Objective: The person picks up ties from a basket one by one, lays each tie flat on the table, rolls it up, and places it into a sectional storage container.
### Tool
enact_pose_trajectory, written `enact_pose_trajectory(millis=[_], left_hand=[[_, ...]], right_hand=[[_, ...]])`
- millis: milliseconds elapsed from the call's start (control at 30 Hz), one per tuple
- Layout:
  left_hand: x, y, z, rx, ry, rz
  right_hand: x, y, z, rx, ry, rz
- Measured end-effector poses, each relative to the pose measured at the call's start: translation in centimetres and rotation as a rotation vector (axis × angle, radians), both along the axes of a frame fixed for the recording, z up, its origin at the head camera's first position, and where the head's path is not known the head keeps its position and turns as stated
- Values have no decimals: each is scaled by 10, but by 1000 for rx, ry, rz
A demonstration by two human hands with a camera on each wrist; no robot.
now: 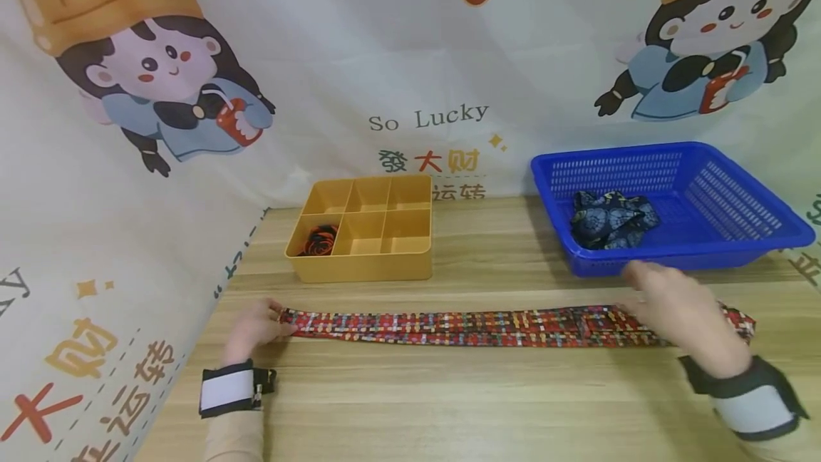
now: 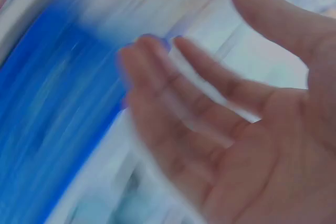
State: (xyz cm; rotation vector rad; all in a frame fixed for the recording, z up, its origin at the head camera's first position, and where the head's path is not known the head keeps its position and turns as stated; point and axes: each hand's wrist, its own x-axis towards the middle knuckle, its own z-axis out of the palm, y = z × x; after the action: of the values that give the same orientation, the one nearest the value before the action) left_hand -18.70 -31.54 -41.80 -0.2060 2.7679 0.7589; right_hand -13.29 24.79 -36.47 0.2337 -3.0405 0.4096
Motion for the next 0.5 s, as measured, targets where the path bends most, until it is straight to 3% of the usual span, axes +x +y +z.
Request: enact_pose_trajectory(millis=[133,233,367,500], left_hand=[[-1,7,2,-41,24,18],[-1,10,1,-60,40,38],[-1,12,-1,-68,40,55],[-1,18,-2,-89,41,57]], right_hand=[[-1,-113,-15,-46,66,443],[-6,-193,-36,-3,-6,653],[-13,-280,-59,119,-117,712],[-18,-319,-70,246,-206,650]])
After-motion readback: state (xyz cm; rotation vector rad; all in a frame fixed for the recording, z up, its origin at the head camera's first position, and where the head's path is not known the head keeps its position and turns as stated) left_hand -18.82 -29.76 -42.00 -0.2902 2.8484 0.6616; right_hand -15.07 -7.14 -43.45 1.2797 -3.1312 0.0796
